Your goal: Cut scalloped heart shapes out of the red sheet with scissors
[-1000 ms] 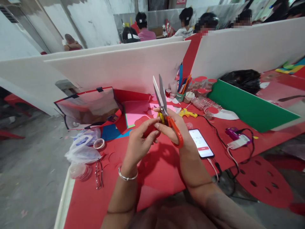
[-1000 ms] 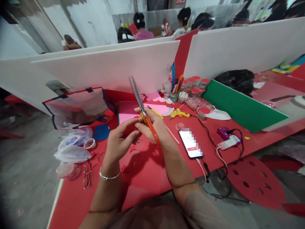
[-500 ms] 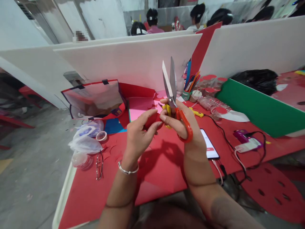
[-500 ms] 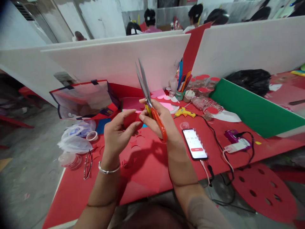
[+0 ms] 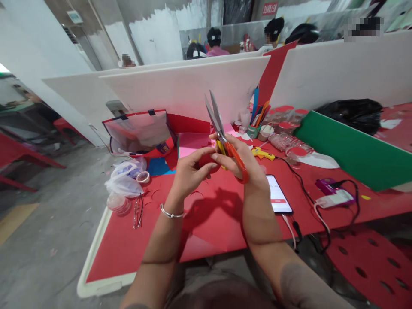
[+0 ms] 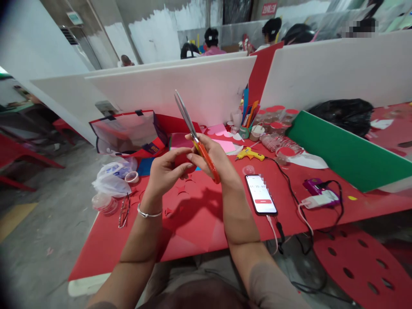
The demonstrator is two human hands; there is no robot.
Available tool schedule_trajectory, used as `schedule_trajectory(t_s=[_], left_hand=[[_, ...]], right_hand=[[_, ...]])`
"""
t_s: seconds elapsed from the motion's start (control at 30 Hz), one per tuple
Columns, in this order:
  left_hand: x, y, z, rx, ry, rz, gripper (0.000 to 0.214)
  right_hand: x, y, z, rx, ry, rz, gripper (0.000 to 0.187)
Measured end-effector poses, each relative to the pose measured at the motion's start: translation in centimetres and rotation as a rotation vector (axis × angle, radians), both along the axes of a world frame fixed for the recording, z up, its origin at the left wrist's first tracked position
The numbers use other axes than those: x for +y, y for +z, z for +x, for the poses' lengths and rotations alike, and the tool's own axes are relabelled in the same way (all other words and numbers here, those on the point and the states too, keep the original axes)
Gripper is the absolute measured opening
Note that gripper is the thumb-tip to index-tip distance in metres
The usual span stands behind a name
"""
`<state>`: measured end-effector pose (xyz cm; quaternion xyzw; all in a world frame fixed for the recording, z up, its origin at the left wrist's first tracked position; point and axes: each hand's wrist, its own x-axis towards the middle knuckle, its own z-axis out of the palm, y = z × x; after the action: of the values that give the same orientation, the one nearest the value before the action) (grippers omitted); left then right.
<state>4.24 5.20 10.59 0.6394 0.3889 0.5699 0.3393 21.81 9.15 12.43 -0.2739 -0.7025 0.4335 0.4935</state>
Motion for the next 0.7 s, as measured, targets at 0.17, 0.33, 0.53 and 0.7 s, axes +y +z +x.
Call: schedule_trajectory(t_s=[0.17, 0.33, 0.53, 0.7], left_hand=[[-0.7, -2.4, -0.1, -0.062, 0.121, -0.015, 0.037], [-2.7, -6.3, -0.7, -0.152, 0.243, -0.027, 0.034], [-7.1, -7.6, 0.4, -0.292, 0.326, -0.041, 0.034], [-8.4, -7.4, 1.0, -0.411, 0.423, -0.074, 0.038]], right_hand=[[0.0, -1.1, -0.8, 0.031, 0.071, -0.1, 0.045], [-1.9, -4.2, -2.3, 0.05, 0.063, -0.237, 0.048], [-7.3, -5.3, -3.3, 0.159, -0.082, -0.273, 0.043], [-9.5, -5.4, -4.7, 0.254, -0.203, -0.328, 0.042]])
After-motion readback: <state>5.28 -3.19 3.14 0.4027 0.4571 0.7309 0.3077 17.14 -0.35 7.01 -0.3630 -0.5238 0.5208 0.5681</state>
